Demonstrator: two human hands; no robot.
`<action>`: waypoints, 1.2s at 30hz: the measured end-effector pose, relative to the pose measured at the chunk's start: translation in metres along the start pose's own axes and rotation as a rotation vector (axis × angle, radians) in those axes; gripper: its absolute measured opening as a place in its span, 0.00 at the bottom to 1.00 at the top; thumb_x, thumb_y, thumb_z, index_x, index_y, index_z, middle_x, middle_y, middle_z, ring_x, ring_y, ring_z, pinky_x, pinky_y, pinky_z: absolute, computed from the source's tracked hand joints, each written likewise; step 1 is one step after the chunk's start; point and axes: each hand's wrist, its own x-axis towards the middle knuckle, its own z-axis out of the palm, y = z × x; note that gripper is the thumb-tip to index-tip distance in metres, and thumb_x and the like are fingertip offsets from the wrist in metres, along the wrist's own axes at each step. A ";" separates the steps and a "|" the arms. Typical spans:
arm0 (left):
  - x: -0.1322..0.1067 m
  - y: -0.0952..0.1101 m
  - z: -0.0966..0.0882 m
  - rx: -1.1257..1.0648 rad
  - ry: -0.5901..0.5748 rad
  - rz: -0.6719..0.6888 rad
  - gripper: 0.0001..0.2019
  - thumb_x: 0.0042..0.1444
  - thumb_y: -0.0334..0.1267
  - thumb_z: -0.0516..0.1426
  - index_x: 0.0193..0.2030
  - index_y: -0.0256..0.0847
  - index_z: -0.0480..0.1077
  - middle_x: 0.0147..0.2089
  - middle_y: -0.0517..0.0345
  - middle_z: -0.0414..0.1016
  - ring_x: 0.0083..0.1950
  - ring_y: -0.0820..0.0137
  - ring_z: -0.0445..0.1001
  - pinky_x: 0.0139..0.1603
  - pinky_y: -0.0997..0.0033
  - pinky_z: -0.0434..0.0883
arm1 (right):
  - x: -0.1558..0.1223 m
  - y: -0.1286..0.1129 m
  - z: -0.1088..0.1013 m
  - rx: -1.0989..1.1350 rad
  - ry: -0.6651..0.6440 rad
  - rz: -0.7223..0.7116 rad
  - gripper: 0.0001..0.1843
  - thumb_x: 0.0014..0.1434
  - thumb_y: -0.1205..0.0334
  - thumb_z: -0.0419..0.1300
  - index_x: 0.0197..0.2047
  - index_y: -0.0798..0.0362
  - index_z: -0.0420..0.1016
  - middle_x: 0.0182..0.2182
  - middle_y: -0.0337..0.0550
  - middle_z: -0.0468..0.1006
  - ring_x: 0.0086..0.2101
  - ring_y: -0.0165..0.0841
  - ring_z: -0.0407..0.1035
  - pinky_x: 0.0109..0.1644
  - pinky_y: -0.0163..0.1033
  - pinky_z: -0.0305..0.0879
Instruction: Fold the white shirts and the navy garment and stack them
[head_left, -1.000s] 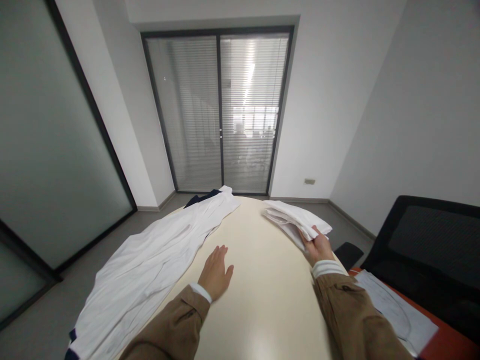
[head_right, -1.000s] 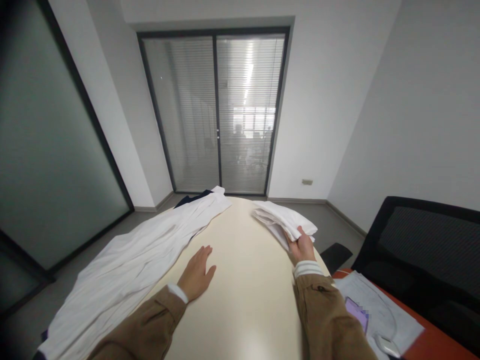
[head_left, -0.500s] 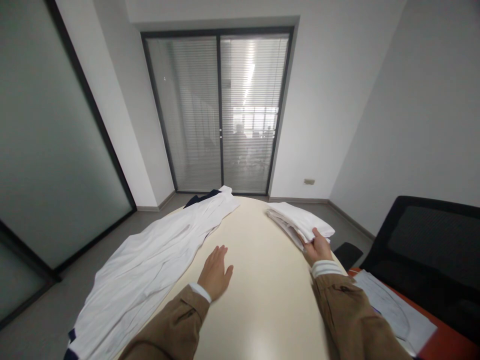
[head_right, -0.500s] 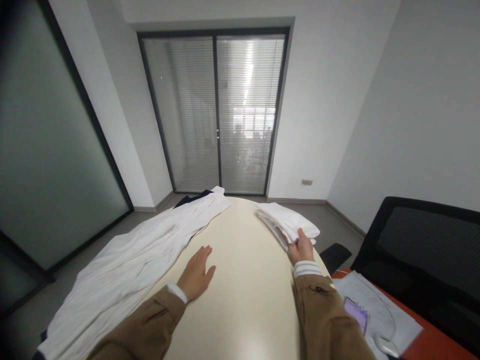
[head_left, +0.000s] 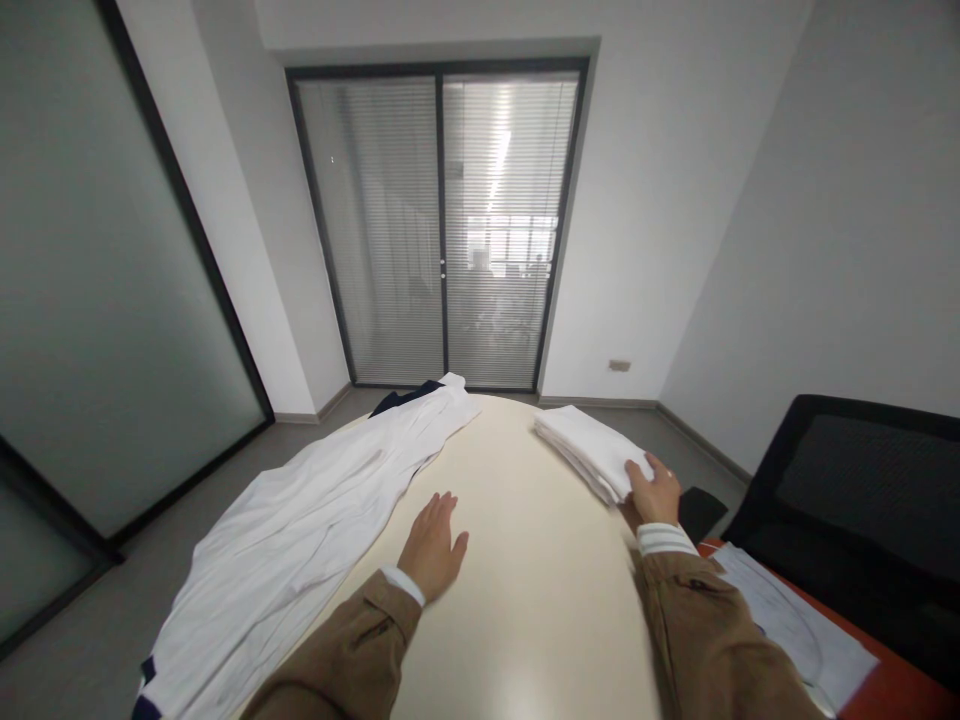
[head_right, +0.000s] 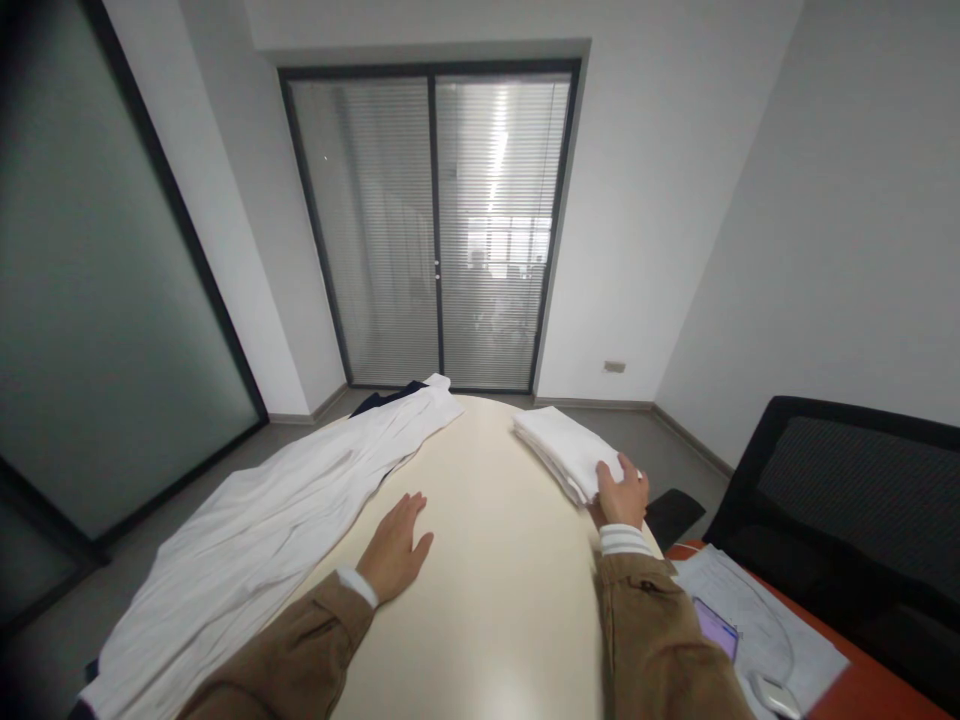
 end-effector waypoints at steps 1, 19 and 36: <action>0.000 0.000 0.000 0.001 0.000 0.000 0.27 0.62 0.40 0.49 0.66 0.29 0.58 0.70 0.39 0.58 0.72 0.55 0.52 0.70 0.51 0.54 | -0.001 -0.001 0.000 -0.031 0.004 0.004 0.30 0.50 0.54 0.62 0.54 0.59 0.72 0.54 0.59 0.71 0.59 0.52 0.60 0.64 0.59 0.52; 0.006 -0.017 -0.041 0.222 0.405 -0.262 0.22 0.56 0.35 0.56 0.59 0.42 0.70 0.75 0.46 0.42 0.74 0.43 0.38 0.69 0.39 0.47 | -0.052 -0.053 0.025 -0.656 -0.396 -0.603 0.23 0.59 0.60 0.56 0.58 0.50 0.72 0.57 0.51 0.72 0.55 0.43 0.64 0.64 0.53 0.53; 0.012 -0.055 -0.062 0.376 0.289 -0.365 0.19 0.64 0.31 0.46 0.57 0.37 0.71 0.55 0.43 0.71 0.52 0.57 0.70 0.47 0.61 0.71 | -0.054 -0.040 0.032 -0.868 -0.349 -0.448 0.24 0.65 0.63 0.50 0.64 0.52 0.64 0.62 0.57 0.65 0.55 0.51 0.62 0.55 0.57 0.60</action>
